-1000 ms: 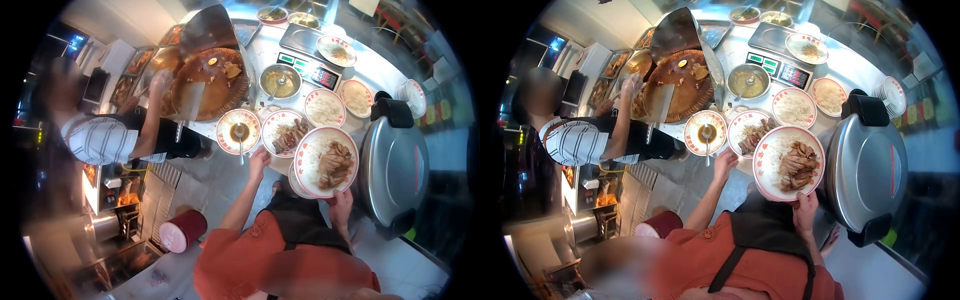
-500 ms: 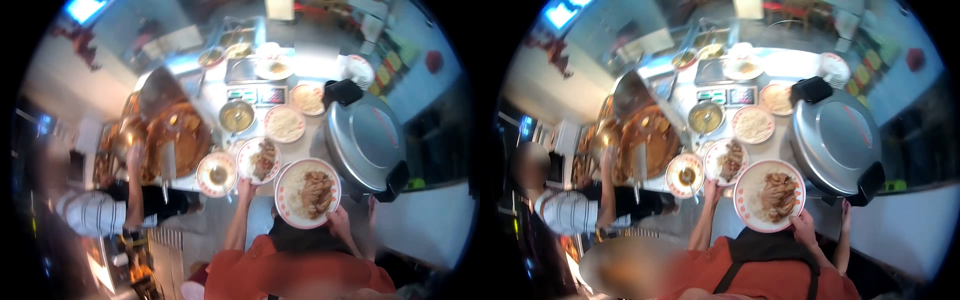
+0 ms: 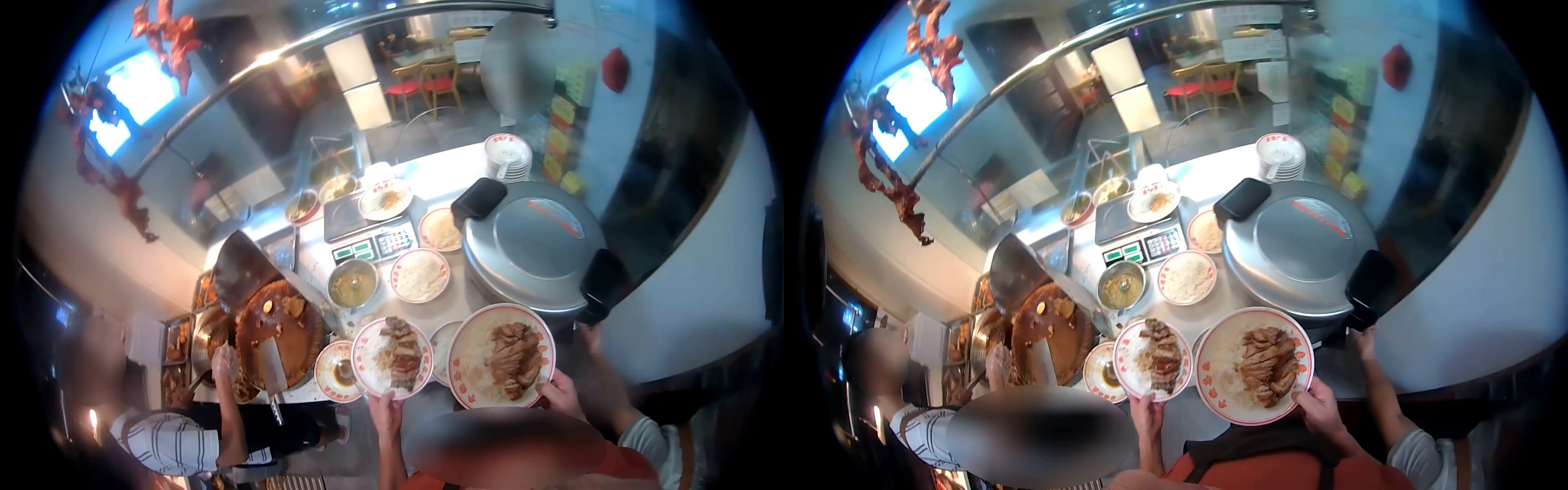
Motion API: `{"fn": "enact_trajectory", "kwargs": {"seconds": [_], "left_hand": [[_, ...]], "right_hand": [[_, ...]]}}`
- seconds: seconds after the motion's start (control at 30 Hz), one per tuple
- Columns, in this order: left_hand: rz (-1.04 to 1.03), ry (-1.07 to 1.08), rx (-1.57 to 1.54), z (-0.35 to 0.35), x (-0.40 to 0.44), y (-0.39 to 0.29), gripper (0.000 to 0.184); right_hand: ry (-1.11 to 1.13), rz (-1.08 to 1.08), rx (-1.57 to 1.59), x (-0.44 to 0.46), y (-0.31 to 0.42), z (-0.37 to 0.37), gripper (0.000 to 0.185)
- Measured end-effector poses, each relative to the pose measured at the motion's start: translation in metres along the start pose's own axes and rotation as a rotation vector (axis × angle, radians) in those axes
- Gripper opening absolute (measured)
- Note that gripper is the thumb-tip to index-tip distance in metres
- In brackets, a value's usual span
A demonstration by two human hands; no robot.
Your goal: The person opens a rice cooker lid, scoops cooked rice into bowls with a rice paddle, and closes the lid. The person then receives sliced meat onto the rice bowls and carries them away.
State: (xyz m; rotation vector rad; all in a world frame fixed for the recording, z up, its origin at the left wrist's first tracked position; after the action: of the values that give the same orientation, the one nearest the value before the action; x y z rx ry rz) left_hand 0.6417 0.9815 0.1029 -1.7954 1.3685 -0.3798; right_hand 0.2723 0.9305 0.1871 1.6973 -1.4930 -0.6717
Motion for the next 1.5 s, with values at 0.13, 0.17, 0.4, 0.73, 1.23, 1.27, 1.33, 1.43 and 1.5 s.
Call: {"fn": "enact_trajectory", "kwargs": {"seconds": [0.13, 0.17, 0.4, 0.73, 1.23, 1.27, 1.33, 1.43, 1.5], "left_hand": [[-0.027, 0.009, -0.029, -0.026, -0.039, -0.008, 0.066], [-0.035, 0.018, -0.052, -0.027, -0.042, -0.007, 0.066], [0.023, 0.041, 0.077, -0.054, -0.074, 0.005, 0.063], [0.441, 0.457, 0.301, -0.136, -0.056, 0.028, 0.066], [1.017, 0.785, 0.524, -0.222, -0.091, 0.214, 0.065], [1.068, 0.799, 0.555, -0.229, -0.107, 0.236, 0.066], [1.077, 0.81, 0.565, -0.206, -0.064, 0.254, 0.065], [1.162, 0.817, 0.692, -0.191, -0.075, 0.313, 0.063], [1.186, 0.782, 0.681, -0.185, -0.076, 0.339, 0.062]], "right_hand": [[-0.016, -0.025, 0.028, -0.009, 0.02, 0.009, 0.033], [-0.02, -0.025, 0.046, -0.007, 0.014, 0.017, 0.033], [-0.232, 0.103, 0.049, -0.027, 0.03, 0.055, 0.029], [-0.672, 0.321, -0.017, -0.136, 0.027, 0.08, 0.031], [-1.388, 0.541, 0.059, -0.332, -0.007, 0.166, 0.031], [-1.436, 0.538, 0.069, -0.347, -0.006, 0.184, 0.031], [-1.467, 0.544, 0.081, -0.324, -0.067, 0.191, 0.03], [-1.577, 0.591, 0.157, -0.346, -0.113, 0.236, 0.027], [-1.603, 0.538, 0.129, -0.353, -0.13, 0.25, 0.029]]}}
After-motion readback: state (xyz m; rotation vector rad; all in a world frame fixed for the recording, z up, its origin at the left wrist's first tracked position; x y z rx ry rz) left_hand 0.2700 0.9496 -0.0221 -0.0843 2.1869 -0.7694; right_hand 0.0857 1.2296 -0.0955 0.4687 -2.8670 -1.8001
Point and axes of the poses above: each hand's wrist, its own x-axis towards the middle knuckle, its own z-axis out of the back of the hand, y = z × x, the point moved 9 cm from there along x, towards the middle knuckle, and after that the axes turned 14 degrees about z, right-handed, at the moved point
